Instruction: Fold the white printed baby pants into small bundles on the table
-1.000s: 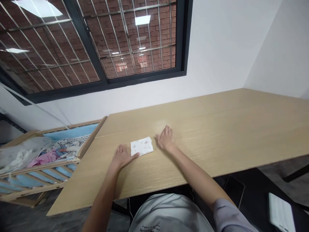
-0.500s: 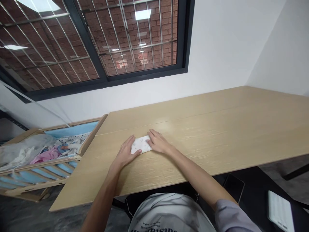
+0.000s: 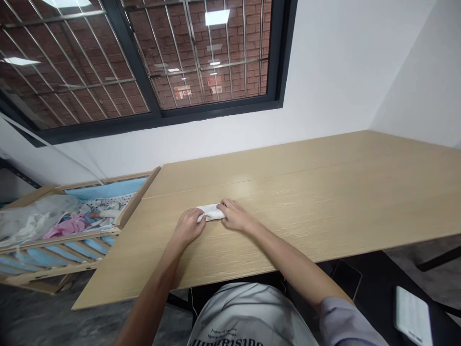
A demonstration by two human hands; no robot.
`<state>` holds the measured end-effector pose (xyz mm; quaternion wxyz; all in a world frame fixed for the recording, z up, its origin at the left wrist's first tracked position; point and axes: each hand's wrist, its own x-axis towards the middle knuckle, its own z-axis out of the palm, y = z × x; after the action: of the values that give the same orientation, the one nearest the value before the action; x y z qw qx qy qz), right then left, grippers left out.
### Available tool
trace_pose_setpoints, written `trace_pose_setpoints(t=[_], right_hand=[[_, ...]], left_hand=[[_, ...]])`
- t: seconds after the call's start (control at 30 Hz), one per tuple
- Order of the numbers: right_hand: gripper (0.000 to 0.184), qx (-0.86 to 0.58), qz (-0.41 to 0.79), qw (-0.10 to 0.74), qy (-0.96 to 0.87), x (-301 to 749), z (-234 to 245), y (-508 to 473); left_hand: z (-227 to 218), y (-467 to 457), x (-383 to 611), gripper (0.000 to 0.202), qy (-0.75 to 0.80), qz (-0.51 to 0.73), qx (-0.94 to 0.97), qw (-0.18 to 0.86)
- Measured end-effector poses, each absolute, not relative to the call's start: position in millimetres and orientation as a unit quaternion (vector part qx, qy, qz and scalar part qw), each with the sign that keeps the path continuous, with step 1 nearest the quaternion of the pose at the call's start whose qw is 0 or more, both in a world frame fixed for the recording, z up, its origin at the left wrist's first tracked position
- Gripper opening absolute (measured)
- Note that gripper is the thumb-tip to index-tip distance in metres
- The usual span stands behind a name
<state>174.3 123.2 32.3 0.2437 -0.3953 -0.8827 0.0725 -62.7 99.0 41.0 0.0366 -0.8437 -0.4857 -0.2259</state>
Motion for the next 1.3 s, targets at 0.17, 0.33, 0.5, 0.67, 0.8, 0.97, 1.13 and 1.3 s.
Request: trace_pose_setpoints(t=[0.17, 0.33, 0.5, 0.67, 0.8, 0.97, 1.13, 1.3], right_hand=[[0.024, -0.392, 0.156, 0.358, -0.833, 170.6, 46.1, 126.0], [0.038, -0.335, 0.335, 0.440, -0.763, 171.2, 78.7, 141.4], [0.041, -0.349, 0.443, 0.358, -0.744, 164.9, 105.0, 174.0], [0.036, -0.403, 0.436, 0.234, -0.770, 150.2, 72.8, 204.3], [0.035, -0.421, 0.406, 0.198, -0.787, 146.0, 38.7, 212.5], [0.041, -0.386, 0.249, 0.229, -0.858, 154.0, 44.6, 187.6], [0.057, -0.231, 0.146, 0.198, -0.941, 156.1, 62.9, 130.3], [0.061, -0.149, 0.186, 0.105, -0.965, 155.8, 50.2, 104.2]], left_hand=[[50.9, 93.1, -61.7, 0.027, -0.499, -0.255, -0.827, 0.045], [59.4, 90.4, -62.1, 0.024, -0.531, -0.395, -0.741, -0.112], [66.2, 70.0, -50.5, 0.050, -0.599, -0.439, -0.632, -0.222], [53.6, 50.2, -23.0, 0.029, -0.708, -0.239, -0.659, -0.084], [39.5, 45.6, -10.0, 0.028, -0.720, -0.137, -0.679, 0.033], [27.3, 27.7, -9.6, 0.046, -0.685, -0.206, -0.685, 0.137], [-2.0, -1.2, 0.4, 0.064, -0.608, -0.235, -0.752, 0.100], [-16.4, -8.9, 6.4, 0.062, -0.609, -0.206, -0.761, 0.085]])
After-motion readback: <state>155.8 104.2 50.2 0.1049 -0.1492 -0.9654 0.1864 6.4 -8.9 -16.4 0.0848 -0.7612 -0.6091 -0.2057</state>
